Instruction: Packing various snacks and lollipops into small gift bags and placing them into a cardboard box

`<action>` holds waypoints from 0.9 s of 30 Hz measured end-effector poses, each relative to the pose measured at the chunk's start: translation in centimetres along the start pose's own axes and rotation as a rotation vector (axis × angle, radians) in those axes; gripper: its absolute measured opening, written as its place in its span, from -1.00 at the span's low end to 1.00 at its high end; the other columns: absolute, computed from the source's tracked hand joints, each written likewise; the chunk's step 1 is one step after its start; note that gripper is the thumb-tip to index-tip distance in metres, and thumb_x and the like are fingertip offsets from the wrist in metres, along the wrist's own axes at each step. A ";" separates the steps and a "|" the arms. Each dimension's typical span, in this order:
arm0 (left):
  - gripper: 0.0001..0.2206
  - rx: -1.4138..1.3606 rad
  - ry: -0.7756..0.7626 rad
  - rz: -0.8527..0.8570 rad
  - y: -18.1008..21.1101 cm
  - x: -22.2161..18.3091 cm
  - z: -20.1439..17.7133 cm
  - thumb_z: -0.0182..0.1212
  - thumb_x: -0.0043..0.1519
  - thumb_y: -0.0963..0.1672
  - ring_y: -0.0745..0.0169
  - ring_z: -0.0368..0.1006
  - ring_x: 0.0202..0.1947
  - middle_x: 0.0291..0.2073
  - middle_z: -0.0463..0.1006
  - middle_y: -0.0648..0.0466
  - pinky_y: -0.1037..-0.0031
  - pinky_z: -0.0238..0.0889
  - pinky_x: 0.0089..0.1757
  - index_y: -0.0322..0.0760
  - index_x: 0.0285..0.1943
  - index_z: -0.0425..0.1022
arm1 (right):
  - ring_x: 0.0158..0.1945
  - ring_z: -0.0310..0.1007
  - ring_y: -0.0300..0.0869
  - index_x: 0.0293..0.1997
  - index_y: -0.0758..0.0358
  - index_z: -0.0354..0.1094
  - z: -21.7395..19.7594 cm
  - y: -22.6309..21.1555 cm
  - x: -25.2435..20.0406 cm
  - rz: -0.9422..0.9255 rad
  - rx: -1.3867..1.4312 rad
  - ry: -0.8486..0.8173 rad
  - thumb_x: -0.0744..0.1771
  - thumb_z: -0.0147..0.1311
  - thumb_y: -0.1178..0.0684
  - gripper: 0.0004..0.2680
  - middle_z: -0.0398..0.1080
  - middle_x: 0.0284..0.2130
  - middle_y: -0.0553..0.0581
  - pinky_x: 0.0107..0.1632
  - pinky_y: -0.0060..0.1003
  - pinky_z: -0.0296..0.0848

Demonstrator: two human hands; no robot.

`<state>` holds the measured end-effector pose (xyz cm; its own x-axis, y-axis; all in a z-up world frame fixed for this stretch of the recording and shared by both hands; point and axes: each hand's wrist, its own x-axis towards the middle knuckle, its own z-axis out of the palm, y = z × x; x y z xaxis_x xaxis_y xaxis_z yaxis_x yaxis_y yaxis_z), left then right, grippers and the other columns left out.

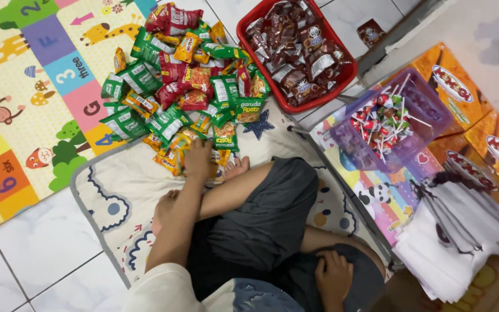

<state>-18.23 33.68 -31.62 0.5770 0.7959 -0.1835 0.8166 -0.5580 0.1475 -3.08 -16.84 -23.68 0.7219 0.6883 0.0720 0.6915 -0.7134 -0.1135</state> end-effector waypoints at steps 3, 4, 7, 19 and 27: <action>-0.51 -0.034 0.152 0.066 -1.2 0.4 -0.1 0.43 -0.13 -0.10 -0.21 0.31 0.16 0.06 0.40 -0.05 -0.02 0.36 -0.09 -0.06 0.04 0.49 | -0.18 0.41 -0.04 -0.25 -0.13 0.48 -0.8 -0.3 0.2 0.021 0.032 -0.072 0.27 0.00 0.06 -0.87 0.48 -0.30 -0.10 -0.12 -0.04 0.25; -0.54 -0.011 0.183 0.039 -1.1 0.3 -0.3 0.40 -0.13 -0.09 -0.22 0.32 0.10 0.02 0.42 -0.05 -0.03 0.32 -0.10 -0.04 0.02 0.52 | -0.21 0.40 -0.05 -0.26 -0.12 0.47 -1.4 -0.6 0.3 0.015 0.052 -0.051 0.26 0.01 0.08 -0.87 0.47 -0.33 -0.11 -0.13 -0.04 0.23; -0.59 -0.008 0.295 0.013 -0.8 -0.1 -1.4 0.30 -0.07 -0.10 -0.26 0.32 0.01 -0.04 0.43 -0.07 -0.04 0.26 -0.11 -0.06 0.02 0.55 | -0.23 0.39 -0.07 -0.25 -0.14 0.47 -1.5 -0.5 0.2 0.012 0.073 -0.036 0.25 0.00 0.07 -0.86 0.47 -0.34 -0.12 -0.14 -0.05 0.21; -0.78 -0.378 0.497 0.139 -1.2 2.8 -7.6 0.12 0.00 -0.24 -0.25 0.29 -0.16 -0.18 0.37 -0.21 0.07 0.20 -0.21 -0.40 -0.16 0.33 | -0.24 0.38 -0.10 -0.27 -0.12 0.47 -2.3 -0.9 0.2 0.000 0.106 -0.024 0.26 -0.01 0.09 -0.86 0.46 -0.37 -0.13 -0.13 -0.09 0.20; -0.46 -0.251 0.350 0.145 -4.7 13.1 -4.7 0.26 -0.05 -0.28 -0.39 0.42 -0.10 -0.06 0.50 -0.25 -0.06 0.30 -0.29 -0.38 0.19 0.34 | -0.20 0.39 -0.09 -0.26 -0.19 0.48 -0.9 -0.6 0.3 0.046 0.027 -0.093 0.25 0.00 0.02 -0.87 0.48 -0.31 -0.17 -0.09 -0.06 0.21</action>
<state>-14.54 47.83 -30.13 0.6096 0.7696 0.1900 0.6743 -0.6294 0.3862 -3.24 -16.29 -22.67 0.7464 0.6650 -0.0256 0.6558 -0.7416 -0.1411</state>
